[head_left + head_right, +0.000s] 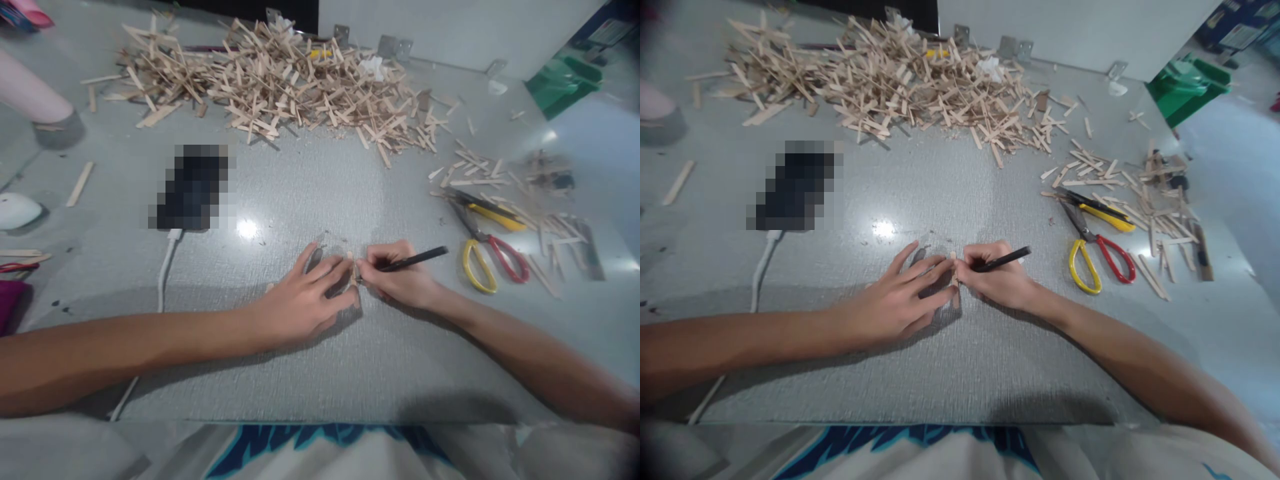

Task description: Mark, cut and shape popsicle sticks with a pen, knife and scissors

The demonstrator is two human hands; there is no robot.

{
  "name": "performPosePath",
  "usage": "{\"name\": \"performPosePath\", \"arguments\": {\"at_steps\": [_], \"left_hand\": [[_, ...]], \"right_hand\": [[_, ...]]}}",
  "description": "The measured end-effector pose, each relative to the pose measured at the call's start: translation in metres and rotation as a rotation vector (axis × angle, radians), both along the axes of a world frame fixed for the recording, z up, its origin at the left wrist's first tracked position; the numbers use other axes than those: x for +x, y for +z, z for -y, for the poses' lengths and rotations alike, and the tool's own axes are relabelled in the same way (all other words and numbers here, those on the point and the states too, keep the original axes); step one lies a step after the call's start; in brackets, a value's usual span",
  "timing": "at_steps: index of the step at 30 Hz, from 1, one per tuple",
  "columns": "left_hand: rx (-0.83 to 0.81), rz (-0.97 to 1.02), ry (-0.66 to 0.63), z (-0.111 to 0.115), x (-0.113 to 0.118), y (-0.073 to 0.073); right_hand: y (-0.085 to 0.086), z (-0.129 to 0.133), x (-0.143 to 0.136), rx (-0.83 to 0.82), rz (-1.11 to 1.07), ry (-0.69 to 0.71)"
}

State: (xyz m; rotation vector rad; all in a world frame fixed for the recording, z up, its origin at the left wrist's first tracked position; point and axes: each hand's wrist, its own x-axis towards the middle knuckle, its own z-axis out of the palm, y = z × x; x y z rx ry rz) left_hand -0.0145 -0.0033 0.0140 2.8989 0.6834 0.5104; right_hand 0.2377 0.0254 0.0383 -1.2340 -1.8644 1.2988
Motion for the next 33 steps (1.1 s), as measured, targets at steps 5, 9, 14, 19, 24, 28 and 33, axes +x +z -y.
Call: {"name": "performPosePath", "arguments": {"at_steps": [5,9,14,19,24,28,33], "left_hand": [[-0.04,0.034,0.001,0.0,0.001,-0.001],[0.005,0.042,0.057,0.001,0.002,-0.001],[0.125,-0.003,0.138,0.006,0.001,0.005],[0.106,0.042,0.143,0.009,0.001,0.004],[0.008,0.161,0.136,0.008,0.0,-0.006],[0.022,0.236,0.073,0.008,-0.001,-0.007],[0.105,0.236,0.095,0.007,0.002,-0.003]], "right_hand": [[-0.001,0.001,-0.001,-0.045,-0.048,-0.007],[-0.001,0.001,-0.003,-0.064,-0.086,-0.054],[0.0,0.001,-0.003,-0.113,-0.141,-0.098],[0.002,0.0,-0.004,-0.127,-0.171,-0.111],[0.002,-0.001,-0.006,-0.134,-0.159,-0.126],[0.001,-0.001,-0.006,-0.14,-0.174,-0.123],[-0.002,-0.001,-0.004,-0.116,-0.172,-0.084]]}}
